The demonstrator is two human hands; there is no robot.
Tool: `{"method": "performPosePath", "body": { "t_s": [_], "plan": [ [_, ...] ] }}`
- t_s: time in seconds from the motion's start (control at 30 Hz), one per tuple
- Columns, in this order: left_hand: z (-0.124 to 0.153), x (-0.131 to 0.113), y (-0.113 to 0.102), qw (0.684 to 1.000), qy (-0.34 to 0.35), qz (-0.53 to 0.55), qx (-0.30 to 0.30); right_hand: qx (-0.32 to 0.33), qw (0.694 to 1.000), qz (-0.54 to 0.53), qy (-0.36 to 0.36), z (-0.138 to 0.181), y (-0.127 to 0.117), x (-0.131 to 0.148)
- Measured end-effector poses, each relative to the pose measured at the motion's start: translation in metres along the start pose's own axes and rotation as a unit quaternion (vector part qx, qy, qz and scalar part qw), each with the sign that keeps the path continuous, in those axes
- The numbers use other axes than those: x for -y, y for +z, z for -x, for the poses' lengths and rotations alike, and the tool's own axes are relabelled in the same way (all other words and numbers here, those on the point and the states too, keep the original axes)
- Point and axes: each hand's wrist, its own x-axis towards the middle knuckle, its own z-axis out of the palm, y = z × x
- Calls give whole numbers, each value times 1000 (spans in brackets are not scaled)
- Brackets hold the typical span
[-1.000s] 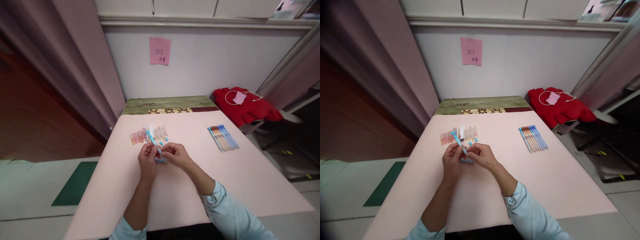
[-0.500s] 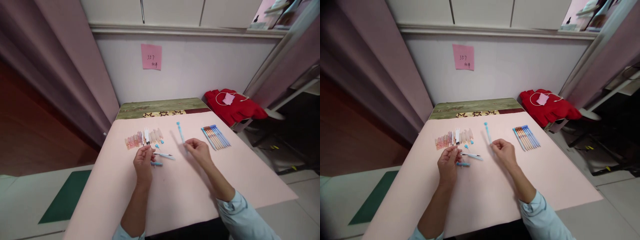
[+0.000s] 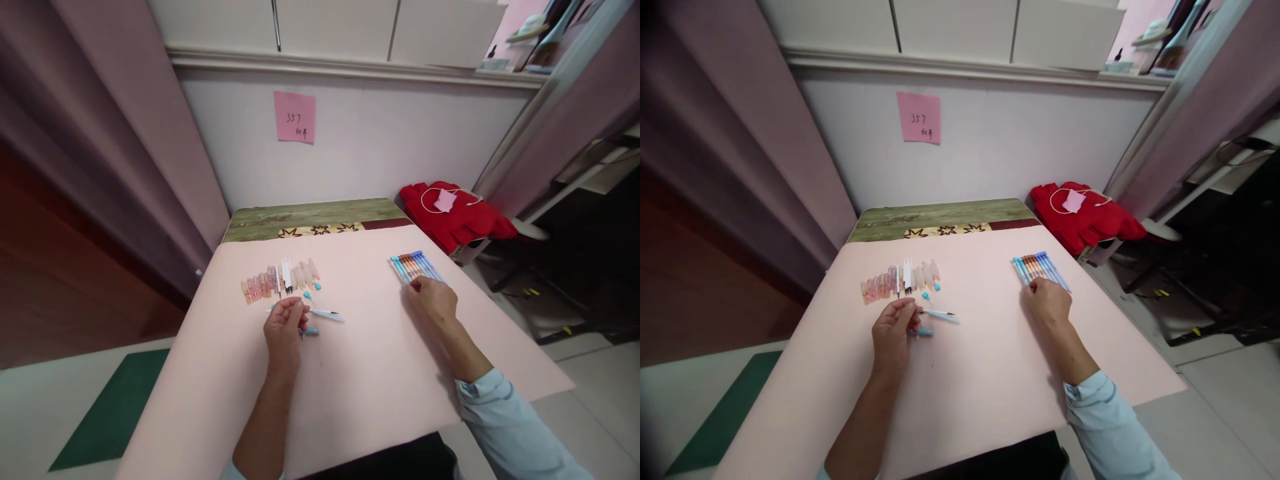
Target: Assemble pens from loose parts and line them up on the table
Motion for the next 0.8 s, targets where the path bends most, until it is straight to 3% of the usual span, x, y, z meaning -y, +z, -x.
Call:
{"method": "performPosePath", "body": {
  "t_s": [0.53, 0.8],
  "plan": [
    [0, -1, 1, 1000, -18, 11, 22, -16, 999, 41, 0, -6, 6, 5],
    [-7, -3, -4, 999, 19, 19, -38, -27, 999, 27, -14, -5, 7, -4]
  ]
}}
